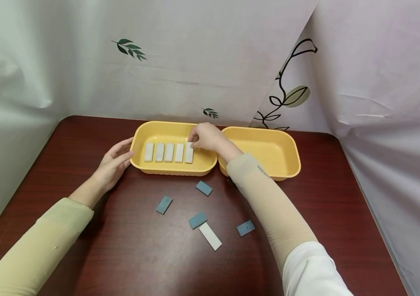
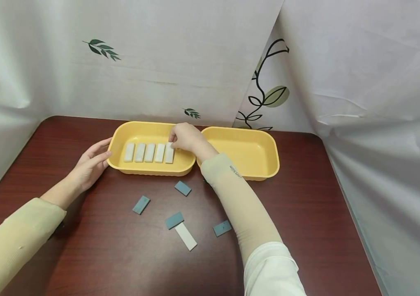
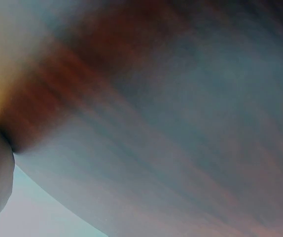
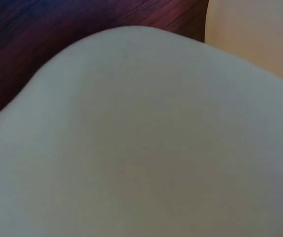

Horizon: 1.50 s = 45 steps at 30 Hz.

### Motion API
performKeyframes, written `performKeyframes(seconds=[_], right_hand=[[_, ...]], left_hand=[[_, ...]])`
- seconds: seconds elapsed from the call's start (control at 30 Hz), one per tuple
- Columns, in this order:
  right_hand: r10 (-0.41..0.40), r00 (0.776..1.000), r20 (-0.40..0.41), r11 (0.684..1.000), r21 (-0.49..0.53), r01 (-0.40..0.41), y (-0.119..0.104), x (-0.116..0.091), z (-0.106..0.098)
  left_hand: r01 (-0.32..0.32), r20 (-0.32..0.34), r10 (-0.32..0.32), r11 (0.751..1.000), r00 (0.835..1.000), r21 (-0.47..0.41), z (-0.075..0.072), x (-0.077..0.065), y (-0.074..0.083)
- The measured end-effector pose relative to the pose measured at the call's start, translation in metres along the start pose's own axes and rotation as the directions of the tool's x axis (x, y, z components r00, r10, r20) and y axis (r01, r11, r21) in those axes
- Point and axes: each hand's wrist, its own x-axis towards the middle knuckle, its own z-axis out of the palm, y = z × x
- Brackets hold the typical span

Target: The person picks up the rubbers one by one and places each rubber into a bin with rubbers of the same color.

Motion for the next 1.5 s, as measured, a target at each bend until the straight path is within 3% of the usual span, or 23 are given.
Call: performKeyframes(seconds=[0.33, 0.6, 0.83, 1.07, 1.5], right_hand=[[-0.034, 0.998, 0.043, 0.998, -0.05, 0.036, 0.0025, 0.0048, 0.0021], [-0.042, 0.997, 0.064, 0.999, -0.022, 0.043, 0.0038, 0.005, 0.0046], [-0.102, 0.991, 0.086, 0.994, -0.026, 0.105, 0.006, 0.0029, 0.0044], [-0.179, 0.978, 0.103, 0.969, -0.152, 0.193, 0.0066, 0.0009, 0.0063], [-0.203, 0.973, 0.106, 0.944, -0.244, 0.223, 0.0075, -0.0002, 0.0099]], left_hand=[[0.0, -0.001, 0.0, 1.0, 1.0, 0.0, -0.0011, -0.0006, -0.0004], [0.0, -0.001, 0.0, 1.0, 1.0, 0.003, -0.0008, -0.0008, -0.0009], [0.002, 0.003, -0.002, 1.0, 1.0, 0.01, -0.0003, -0.0009, -0.001], [-0.003, 0.006, 0.003, 1.0, 1.0, 0.004, -0.001, -0.0004, -0.0011], [-0.005, 0.003, 0.005, 1.0, 1.0, -0.006, 0.0, 0.0005, -0.0006]])
